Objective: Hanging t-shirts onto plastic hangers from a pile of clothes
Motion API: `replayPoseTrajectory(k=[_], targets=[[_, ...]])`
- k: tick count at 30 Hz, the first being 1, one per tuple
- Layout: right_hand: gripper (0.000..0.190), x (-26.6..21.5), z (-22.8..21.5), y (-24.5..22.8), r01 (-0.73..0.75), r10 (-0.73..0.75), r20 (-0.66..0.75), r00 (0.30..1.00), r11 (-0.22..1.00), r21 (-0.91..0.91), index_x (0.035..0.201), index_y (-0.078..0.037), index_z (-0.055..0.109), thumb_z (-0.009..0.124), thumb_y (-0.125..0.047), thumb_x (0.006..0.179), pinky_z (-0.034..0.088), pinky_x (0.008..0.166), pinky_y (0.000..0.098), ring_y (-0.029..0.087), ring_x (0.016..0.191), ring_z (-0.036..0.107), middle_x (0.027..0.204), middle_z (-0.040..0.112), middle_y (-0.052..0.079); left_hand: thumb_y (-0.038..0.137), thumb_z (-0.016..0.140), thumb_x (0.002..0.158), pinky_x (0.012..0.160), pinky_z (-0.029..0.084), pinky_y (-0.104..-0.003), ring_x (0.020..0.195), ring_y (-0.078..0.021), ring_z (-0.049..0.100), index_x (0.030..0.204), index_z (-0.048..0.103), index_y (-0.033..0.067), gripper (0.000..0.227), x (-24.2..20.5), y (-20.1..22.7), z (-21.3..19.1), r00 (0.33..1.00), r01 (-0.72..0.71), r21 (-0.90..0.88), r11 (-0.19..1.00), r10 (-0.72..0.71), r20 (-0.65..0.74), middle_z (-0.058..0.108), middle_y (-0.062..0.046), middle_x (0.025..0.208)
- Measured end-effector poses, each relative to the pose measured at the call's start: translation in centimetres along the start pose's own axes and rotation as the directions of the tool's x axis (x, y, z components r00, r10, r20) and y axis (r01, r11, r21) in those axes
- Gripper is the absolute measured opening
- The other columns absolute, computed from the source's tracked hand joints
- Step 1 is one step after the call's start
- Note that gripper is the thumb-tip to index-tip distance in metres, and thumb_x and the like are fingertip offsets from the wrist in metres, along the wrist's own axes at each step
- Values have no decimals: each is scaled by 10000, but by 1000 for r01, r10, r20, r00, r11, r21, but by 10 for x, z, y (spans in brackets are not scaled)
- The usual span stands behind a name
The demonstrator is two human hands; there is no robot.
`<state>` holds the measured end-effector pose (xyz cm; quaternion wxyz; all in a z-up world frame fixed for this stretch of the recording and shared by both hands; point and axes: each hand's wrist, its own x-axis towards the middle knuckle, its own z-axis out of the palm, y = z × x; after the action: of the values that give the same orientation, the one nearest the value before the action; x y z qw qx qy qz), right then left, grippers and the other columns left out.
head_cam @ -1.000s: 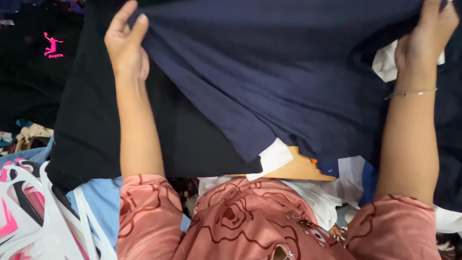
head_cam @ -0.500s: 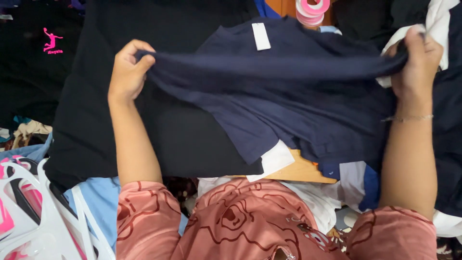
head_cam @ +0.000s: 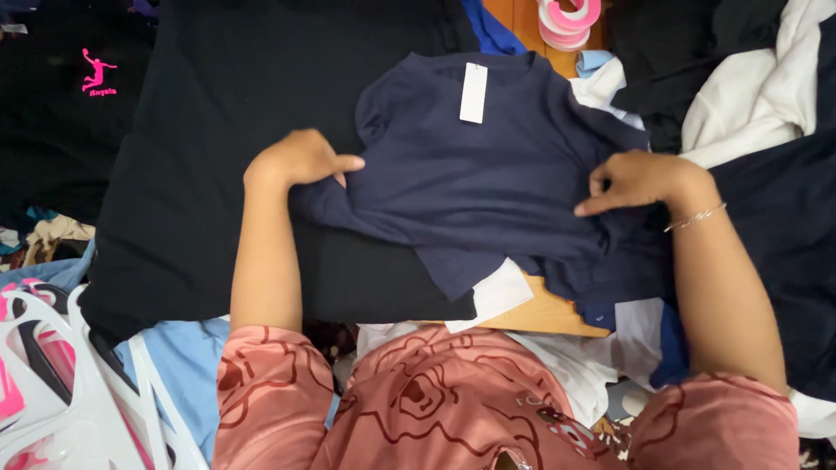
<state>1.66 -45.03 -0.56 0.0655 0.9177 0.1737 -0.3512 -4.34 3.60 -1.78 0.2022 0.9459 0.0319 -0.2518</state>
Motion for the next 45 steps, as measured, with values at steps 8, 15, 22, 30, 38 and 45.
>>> replayPoseTrajectory(k=[8, 15, 22, 30, 38, 45], targets=[[210, 1, -75, -20, 229, -25, -340, 940, 785, 576, 1038, 30, 775, 651, -137, 1010, 560, 703, 305, 244, 704, 749, 904, 774, 138, 382, 700, 960, 665, 560, -440, 718, -332, 715, 974, 797, 143, 258, 37, 70, -12, 735, -250, 84, 965, 246, -632, 753, -62, 783], [166, 102, -75, 14, 470, -69, -866, 495, 860, 200, 1056, 70, 767, 778, -49, 941, 536, 668, 353, 254, 677, 664, 830, 720, 160, 308, 646, 923, 669, 560, -473, 721, -362, 717, 921, 783, 132, 223, 98, 152, 2, 622, -416, 21, 909, 301, -723, 769, -102, 840], [298, 136, -75, 22, 314, -104, -979, 176, 948, -45, 1129, 40, 760, 662, 59, 849, 560, 746, 434, 400, 885, 674, 1093, 681, 213, 178, 619, 866, 678, 542, -403, 720, -299, 684, 933, 720, 141, 127, 162, 226, 39, 499, -641, -125, 757, 287, -818, 740, -55, 873], [642, 145, -53, 22, 295, -43, -973, 227, 955, 27, 1425, 46, 596, 574, 147, 792, 515, 1009, 446, 455, 1264, 602, 1491, 538, 282, 115, 633, 937, 724, 618, -260, 804, -164, 744, 1171, 727, -31, 291, 249, 253, 95, 775, -622, -734, 271, 86, -626, 787, -101, 949], [351, 163, -46, 29, 208, -53, -973, 226, 978, -5, 1272, -47, 722, 685, 12, 928, 555, 1003, 425, 341, 1206, 650, 1382, 647, 184, 64, 510, 994, 971, 596, -443, 1109, -411, 705, 1308, 653, -40, 360, 237, 251, 87, 881, -471, -881, 39, 66, -468, 686, -363, 1189], [208, 150, -53, 14, 251, -165, -986, 37, 956, -151, 995, -98, 703, 712, 56, 854, 563, 900, 371, 260, 991, 658, 1099, 639, 59, 179, 661, 1001, 914, 613, -445, 1018, -396, 741, 1343, 619, -45, 411, 260, 246, 103, 885, -450, -883, -131, 69, -461, 696, -363, 1140]])
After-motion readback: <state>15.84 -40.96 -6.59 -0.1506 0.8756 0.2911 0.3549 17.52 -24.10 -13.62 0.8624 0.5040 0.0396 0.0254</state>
